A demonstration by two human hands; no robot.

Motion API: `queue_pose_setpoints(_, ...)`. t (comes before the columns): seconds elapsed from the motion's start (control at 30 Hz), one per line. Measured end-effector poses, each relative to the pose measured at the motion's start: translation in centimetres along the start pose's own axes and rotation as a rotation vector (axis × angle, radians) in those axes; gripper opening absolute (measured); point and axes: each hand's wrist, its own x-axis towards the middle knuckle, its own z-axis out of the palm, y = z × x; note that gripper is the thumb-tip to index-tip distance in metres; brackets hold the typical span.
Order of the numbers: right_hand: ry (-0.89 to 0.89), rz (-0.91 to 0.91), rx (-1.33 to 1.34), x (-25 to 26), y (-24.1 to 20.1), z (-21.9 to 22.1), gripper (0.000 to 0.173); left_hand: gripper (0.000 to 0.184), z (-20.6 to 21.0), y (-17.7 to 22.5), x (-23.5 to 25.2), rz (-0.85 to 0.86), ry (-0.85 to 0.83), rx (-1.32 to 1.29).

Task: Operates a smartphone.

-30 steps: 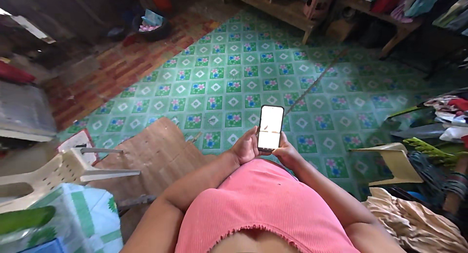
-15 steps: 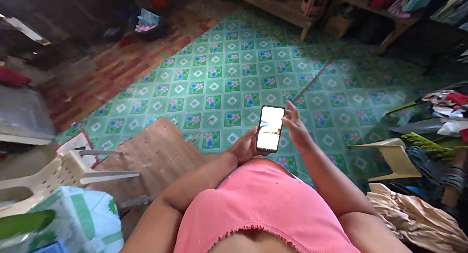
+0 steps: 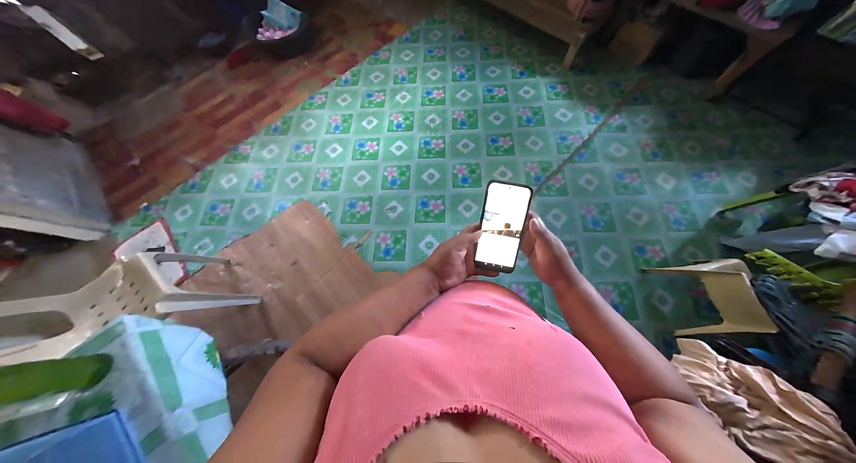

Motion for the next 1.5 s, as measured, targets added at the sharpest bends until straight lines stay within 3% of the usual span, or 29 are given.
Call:
queue_pose_setpoints(0.13,-0.021,0.055,0.012,-0.7,0.7,0.6,0.068,0.04,0.3,0.2,0.2,-0.02,0.069,-0.011)
queue_pose_setpoints(0.27,-0.013,0.058,0.045,-0.9,1.4,0.9,0.083,0.038,0.6,0.3,0.5,-0.029,0.101,0.02)
queue_pose_setpoints(1.5,-0.099,0.085,0.029,-1.8,0.8,1.3,0.091,0.036,1.2,0.0,0.6,-0.051,0.205,0.097)
